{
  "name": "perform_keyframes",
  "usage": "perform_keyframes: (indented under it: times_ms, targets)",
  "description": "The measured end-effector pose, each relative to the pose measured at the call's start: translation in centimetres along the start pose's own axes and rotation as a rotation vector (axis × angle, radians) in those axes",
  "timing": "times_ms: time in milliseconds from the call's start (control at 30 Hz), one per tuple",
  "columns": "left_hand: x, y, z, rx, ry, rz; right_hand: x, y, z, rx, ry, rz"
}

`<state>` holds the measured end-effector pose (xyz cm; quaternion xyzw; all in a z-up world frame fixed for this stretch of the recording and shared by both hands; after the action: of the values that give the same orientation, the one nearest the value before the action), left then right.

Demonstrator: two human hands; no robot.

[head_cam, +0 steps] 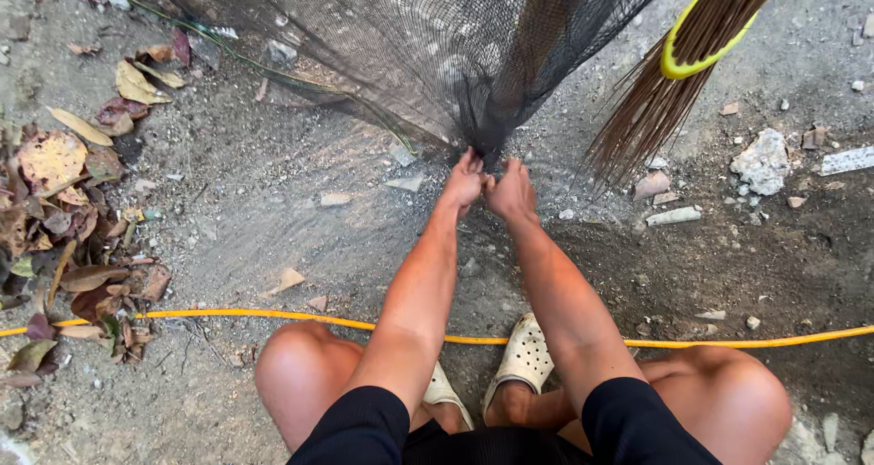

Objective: The person unties and removes a mesh net from wooden stakes by hand, then sweeps dry leaves and dirt across the ground using a broom.

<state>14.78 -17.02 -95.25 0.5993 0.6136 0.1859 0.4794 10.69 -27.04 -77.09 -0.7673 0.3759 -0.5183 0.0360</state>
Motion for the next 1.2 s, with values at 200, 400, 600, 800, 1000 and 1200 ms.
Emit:
perform_keyframes:
  times_ms: [200, 400, 600, 800, 1000, 1200]
  targets:
    - [-1.5, 0.9, -1.2, -0.029, -0.007, 0.050, -0.9, 1.8, 0.7, -0.013, -0.013, 0.094]
    - [-0.1, 4.2, -4.1, -0.091, 0.261, 0.392, -1.6, 1.9, -0.4, -0.093, -0.056, 0.174]
    - [0.1, 11.9, -6.5, -0.303, 0.559, 0.420, 1.5, -0.2, -1.0, -0.033, 0.105, 0.400]
    - [-1.4, 20.0, -10.3, -0.412, 0.694, 0.323, 9.5, -2.8, -2.9, 0.113, 0.090, 0.353]
    - [-4.4, 29.5, -18.3, -0.396, 0.726, 0.329, 23.8, -7.3, -11.0, 0.063, 0.310, 0.586]
    - [-7.6, 39.4, -28.6, -0.379, 0.712, 0.361, 43.7, -17.0, -16.1, 0.442, 0.601, 0.757]
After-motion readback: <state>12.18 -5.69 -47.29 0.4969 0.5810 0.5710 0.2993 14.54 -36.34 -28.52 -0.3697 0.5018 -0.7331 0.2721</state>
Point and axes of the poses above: each hand's wrist, its own z-axis towards the middle knuckle, its own x-axis out of the back of the hand, y = z × x, the point moved 2 cm from there along z, towards the middle knuckle, and after that the axes turned 2 degrees about -y, right-handed, at the moved point
